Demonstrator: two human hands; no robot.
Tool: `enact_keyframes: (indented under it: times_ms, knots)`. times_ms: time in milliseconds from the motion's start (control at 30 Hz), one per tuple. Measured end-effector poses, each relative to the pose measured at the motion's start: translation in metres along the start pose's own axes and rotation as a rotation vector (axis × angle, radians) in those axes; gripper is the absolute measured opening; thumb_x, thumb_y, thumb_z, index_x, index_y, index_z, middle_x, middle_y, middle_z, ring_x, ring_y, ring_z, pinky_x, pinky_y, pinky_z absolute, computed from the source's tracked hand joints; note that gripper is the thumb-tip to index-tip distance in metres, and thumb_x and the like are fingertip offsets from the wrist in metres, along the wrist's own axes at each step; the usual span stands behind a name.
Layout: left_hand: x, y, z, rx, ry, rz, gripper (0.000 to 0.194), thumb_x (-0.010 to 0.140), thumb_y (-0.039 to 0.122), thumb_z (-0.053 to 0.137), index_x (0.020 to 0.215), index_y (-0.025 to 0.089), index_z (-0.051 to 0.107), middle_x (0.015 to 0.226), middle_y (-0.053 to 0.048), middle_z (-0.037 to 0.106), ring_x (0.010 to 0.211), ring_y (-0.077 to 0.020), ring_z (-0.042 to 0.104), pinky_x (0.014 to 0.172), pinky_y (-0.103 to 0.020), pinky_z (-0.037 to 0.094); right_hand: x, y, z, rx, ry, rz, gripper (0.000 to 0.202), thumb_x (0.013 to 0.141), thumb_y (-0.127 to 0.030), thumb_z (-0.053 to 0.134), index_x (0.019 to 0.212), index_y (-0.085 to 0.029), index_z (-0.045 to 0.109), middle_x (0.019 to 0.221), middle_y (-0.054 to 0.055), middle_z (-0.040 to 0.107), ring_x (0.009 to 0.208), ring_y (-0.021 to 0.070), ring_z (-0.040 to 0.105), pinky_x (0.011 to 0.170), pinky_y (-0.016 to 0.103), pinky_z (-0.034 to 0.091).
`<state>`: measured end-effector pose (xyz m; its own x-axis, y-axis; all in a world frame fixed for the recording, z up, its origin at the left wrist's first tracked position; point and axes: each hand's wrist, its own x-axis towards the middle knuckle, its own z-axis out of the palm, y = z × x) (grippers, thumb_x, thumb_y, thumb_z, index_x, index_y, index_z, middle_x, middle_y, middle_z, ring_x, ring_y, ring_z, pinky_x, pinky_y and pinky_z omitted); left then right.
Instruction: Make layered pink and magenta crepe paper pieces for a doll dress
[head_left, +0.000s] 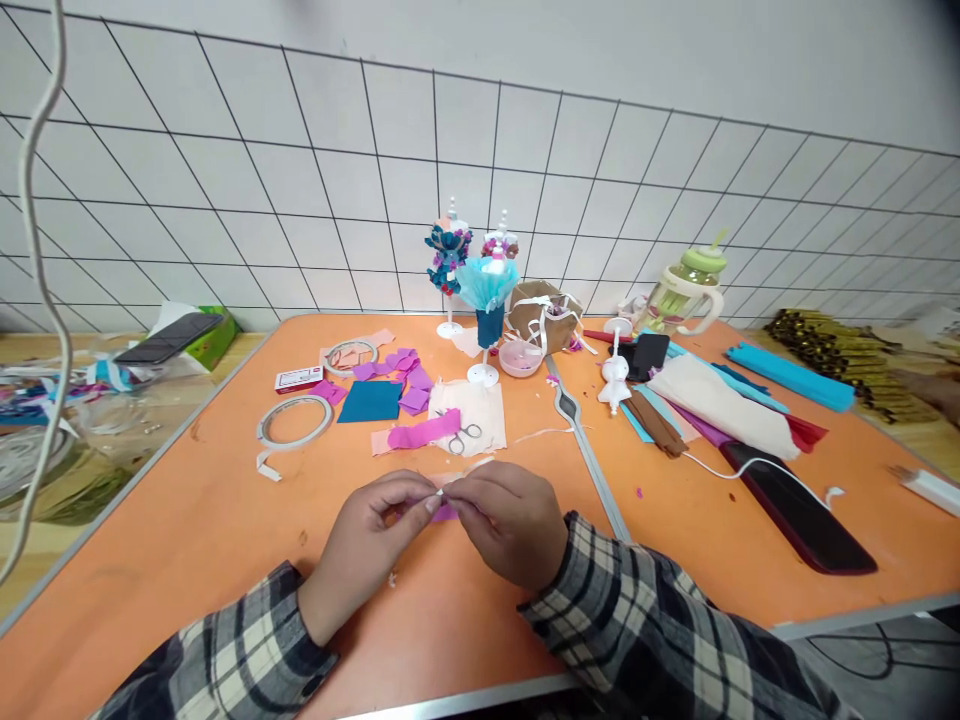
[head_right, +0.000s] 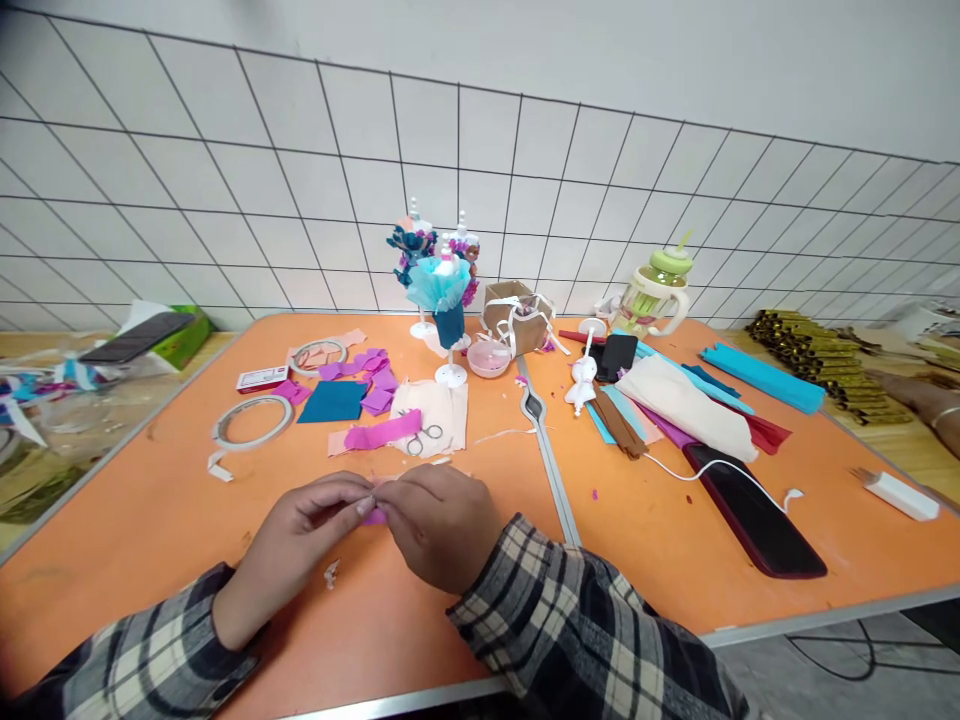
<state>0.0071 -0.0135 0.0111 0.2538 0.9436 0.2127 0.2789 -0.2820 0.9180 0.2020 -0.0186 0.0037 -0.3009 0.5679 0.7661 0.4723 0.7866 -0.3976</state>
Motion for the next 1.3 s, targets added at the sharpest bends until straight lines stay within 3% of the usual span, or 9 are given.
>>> enact_keyframes:
  times_ms: [267,500,800,967,1133,1200,1300]
  knots:
    - [-0.003,0.004,0.003,0.003,-0.059,0.017,0.018,0.089,0.027,0.065,0.084,0.021,0.082,0.091,-0.008,0.077,0.087,-0.0219,0.072,0.081,-0.032,0.057,-0.003,0.004,0.006,-0.006,-0.11,0.19,0.013,0.091,-0.02,0.061,0.092,-0.023,0.074,0.085,0.004,0.078,0.074,0.0165,0.072,0.066,0.027,0.055]
    - [-0.004,0.0,0.003,-0.011,-0.125,0.039,0.024,0.091,0.022,0.061,0.105,0.024,0.08,0.109,-0.009,0.074,0.103,-0.0223,0.07,0.093,-0.033,0.055,-0.005,0.01,-0.001,-0.121,-0.112,0.183,0.018,0.098,-0.025,0.057,0.103,-0.023,0.074,0.09,0.006,0.078,0.08,0.0168,0.072,0.071,0.027,0.054]
    - [-0.004,-0.004,0.004,0.001,-0.087,0.007,0.021,0.091,0.027,0.063,0.101,0.022,0.081,0.106,-0.008,0.076,0.102,-0.0224,0.071,0.093,-0.033,0.057,0.002,0.011,-0.006,-0.031,-0.173,0.097,0.019,0.097,-0.021,0.055,0.098,-0.021,0.074,0.092,0.006,0.08,0.08,0.0176,0.074,0.073,0.028,0.055]
    - [-0.003,-0.006,0.005,0.108,-0.049,0.042,0.021,0.092,0.028,0.061,0.096,0.021,0.081,0.098,-0.007,0.079,0.091,-0.0213,0.073,0.084,-0.031,0.06,0.001,0.009,-0.003,-0.026,-0.198,0.16,0.015,0.091,-0.026,0.062,0.099,-0.022,0.074,0.09,0.005,0.08,0.076,0.0181,0.072,0.07,0.029,0.052]
    - [-0.003,-0.009,0.008,0.174,-0.054,0.058,0.021,0.092,0.026,0.06,0.089,0.022,0.08,0.094,-0.007,0.078,0.089,-0.0213,0.072,0.084,-0.032,0.057,0.001,0.008,0.0,-0.017,-0.221,0.243,0.011,0.089,-0.023,0.062,0.088,-0.021,0.073,0.074,0.002,0.074,0.06,0.0135,0.062,0.059,0.027,0.044]
    - [-0.002,-0.011,0.007,0.224,-0.062,0.054,0.021,0.092,0.028,0.06,0.096,0.022,0.08,0.097,-0.008,0.077,0.089,-0.0226,0.071,0.083,-0.034,0.057,0.004,0.011,-0.002,0.001,-0.206,0.269,0.01,0.086,-0.019,0.062,0.085,-0.021,0.071,0.071,0.001,0.072,0.06,0.0134,0.061,0.06,0.027,0.043]
    - [-0.007,-0.008,0.003,0.429,-0.049,0.054,0.036,0.093,0.035,0.059,0.123,0.019,0.07,0.104,-0.011,0.075,0.091,-0.026,0.071,0.081,-0.038,0.057,0.009,0.021,-0.01,0.023,-0.123,0.299,0.01,0.083,-0.017,0.061,0.081,-0.021,0.07,0.072,0.002,0.07,0.068,0.0156,0.062,0.068,0.028,0.046]
